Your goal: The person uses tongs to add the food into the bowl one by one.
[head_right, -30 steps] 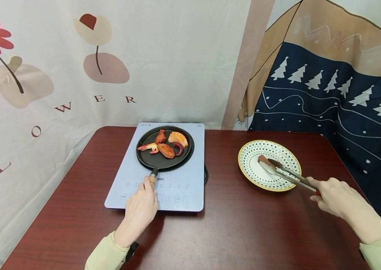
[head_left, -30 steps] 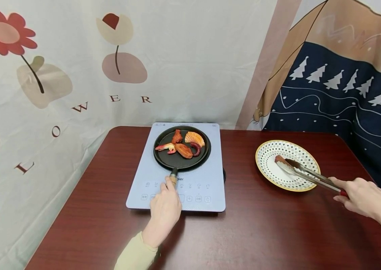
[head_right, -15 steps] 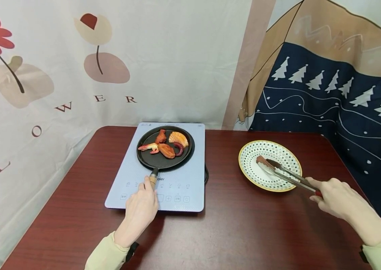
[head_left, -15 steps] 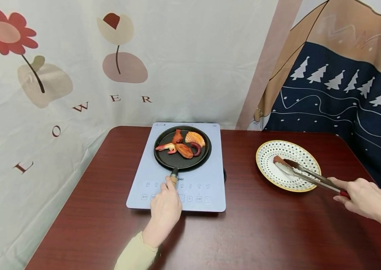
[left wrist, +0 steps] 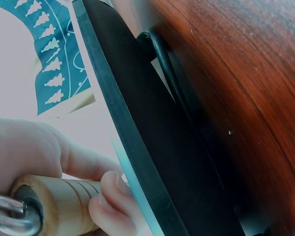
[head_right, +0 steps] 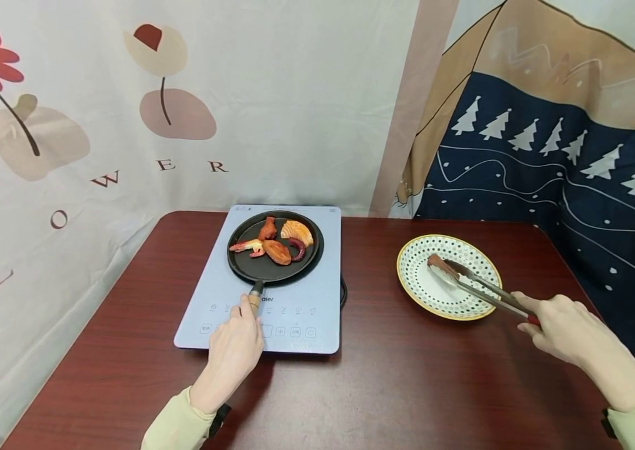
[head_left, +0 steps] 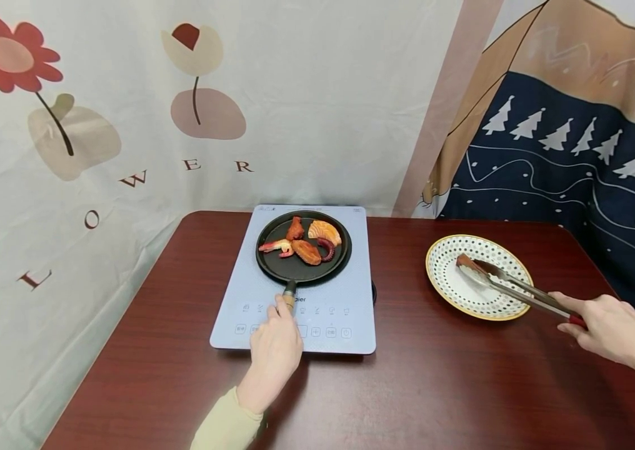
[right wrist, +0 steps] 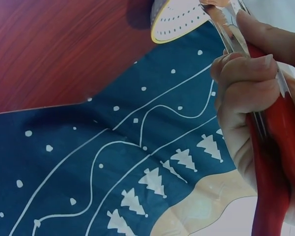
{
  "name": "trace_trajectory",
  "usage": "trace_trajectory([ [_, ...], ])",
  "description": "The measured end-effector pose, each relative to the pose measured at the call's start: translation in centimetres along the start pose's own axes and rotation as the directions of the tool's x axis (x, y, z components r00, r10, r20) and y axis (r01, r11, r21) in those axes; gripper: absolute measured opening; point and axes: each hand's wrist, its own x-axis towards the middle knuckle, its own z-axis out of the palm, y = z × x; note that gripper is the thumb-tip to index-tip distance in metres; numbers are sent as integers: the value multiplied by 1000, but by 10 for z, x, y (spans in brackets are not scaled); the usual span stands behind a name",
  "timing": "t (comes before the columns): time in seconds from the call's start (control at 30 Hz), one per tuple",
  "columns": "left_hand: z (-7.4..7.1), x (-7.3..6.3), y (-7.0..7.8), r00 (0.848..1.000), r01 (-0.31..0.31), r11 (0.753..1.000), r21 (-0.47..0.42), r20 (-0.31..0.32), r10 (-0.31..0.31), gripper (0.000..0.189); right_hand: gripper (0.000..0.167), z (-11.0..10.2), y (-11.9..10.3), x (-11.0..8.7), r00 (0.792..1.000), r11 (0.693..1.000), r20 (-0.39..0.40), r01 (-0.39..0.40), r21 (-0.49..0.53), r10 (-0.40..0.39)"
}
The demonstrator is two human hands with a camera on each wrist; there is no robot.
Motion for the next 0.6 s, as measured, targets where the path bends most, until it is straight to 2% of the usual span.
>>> trace_trajectory([
  [0.37,0,1,1,1000,6,1000,-4,13,-6,48,47,-3,-4,3,999,1000,-32,16,-2,-16],
  [0.6,0,0,0,1000,9,1000,0,10,-9,48,46,-6,-8,9,990,997,-119,76,0,-75],
])
